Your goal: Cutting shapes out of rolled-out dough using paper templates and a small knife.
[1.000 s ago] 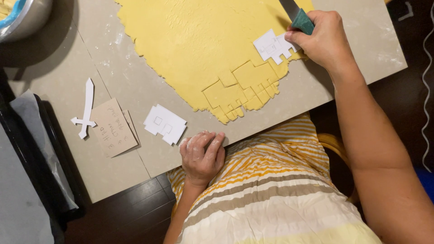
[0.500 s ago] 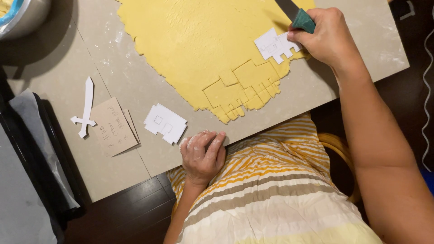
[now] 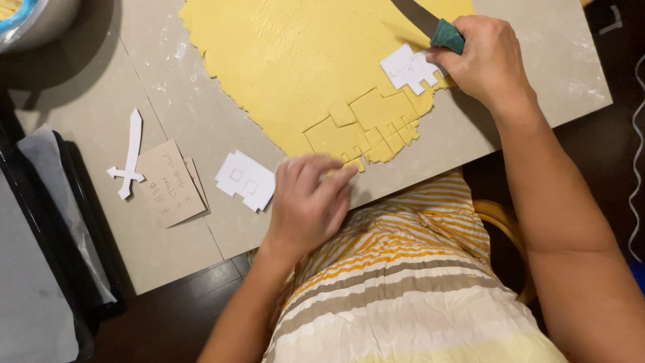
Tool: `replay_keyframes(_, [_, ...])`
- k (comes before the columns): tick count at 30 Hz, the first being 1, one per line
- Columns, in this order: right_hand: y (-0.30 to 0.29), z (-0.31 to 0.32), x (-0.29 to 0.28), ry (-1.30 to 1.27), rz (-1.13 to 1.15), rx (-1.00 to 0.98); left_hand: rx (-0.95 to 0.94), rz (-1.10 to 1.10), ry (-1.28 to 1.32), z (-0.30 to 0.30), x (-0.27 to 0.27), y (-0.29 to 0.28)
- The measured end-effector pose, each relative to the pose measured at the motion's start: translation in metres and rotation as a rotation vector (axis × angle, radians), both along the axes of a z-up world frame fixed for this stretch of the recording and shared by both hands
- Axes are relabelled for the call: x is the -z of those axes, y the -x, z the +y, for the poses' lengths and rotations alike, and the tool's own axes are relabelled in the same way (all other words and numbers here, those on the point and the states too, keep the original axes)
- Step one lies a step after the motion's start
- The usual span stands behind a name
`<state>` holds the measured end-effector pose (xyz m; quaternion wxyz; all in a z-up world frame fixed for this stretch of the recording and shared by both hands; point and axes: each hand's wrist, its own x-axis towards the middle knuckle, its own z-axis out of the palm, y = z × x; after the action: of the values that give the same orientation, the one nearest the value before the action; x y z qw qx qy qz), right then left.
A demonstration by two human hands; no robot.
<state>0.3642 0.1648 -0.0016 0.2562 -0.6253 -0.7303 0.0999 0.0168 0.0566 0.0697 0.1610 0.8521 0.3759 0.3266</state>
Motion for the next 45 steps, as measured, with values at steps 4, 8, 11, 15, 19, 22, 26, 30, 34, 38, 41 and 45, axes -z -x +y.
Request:
replay_keyframes(4, [0.002, -0.001, -0.002, -0.054, -0.041, -0.010, 0.140, 0.070, 0.004, 0.063, 0.000, -0.044])
replay_keyframes(8, [0.008, -0.001, -0.007, -0.071, -0.123, 0.008, 0.253, 0.233, -0.162, 0.114, 0.038, -0.094])
replay_keyframes(11, [0.007, -0.005, -0.011, -0.051, -0.100, 0.030, 0.285, 0.348, -0.168, 0.134, 0.050, -0.114])
replay_keyframes(15, [-0.017, -0.029, -0.019, -0.165, 0.021, 0.019, 0.354, 0.439, -0.068, 0.155, 0.047, -0.123])
replay_keyframes(19, [-0.004, -0.095, -0.090, 0.254, 0.470, 0.245, 0.431, 0.401, -0.018, 0.180, 0.046, -0.126])
replay_keyframes(22, [0.001, -0.135, -0.085, 0.351, 0.151, 0.156, 0.534, 0.313, 0.007, 0.200, 0.048, -0.128])
replay_keyframes(26, [0.028, -0.151, -0.070, 0.109, -0.103, 0.080, 0.613, 0.285, 0.167, 0.214, 0.050, -0.132])
replay_keyframes(30, [0.025, -0.134, -0.071, -0.011, -0.385, 0.088, 0.634, 0.297, 0.167, 0.216, 0.044, -0.132])
replay_keyframes(34, [-0.031, -0.095, -0.056, -0.242, -0.732, -0.037, 0.663, 0.269, 0.157, 0.217, 0.055, -0.131])
replay_keyframes(38, [-0.065, -0.062, -0.049, -0.257, -0.727, -0.171, 0.660, 0.256, 0.129, 0.214, 0.055, -0.131])
replay_keyframes(41, [-0.056, -0.046, -0.059, -0.195, -0.797, -0.232, 0.642, 0.282, 0.116, 0.214, 0.052, -0.132])
replay_keyframes(45, [-0.045, -0.041, -0.066, -0.140, -0.838, -0.274, 0.668, 0.309, 0.088, 0.216, 0.060, -0.134])
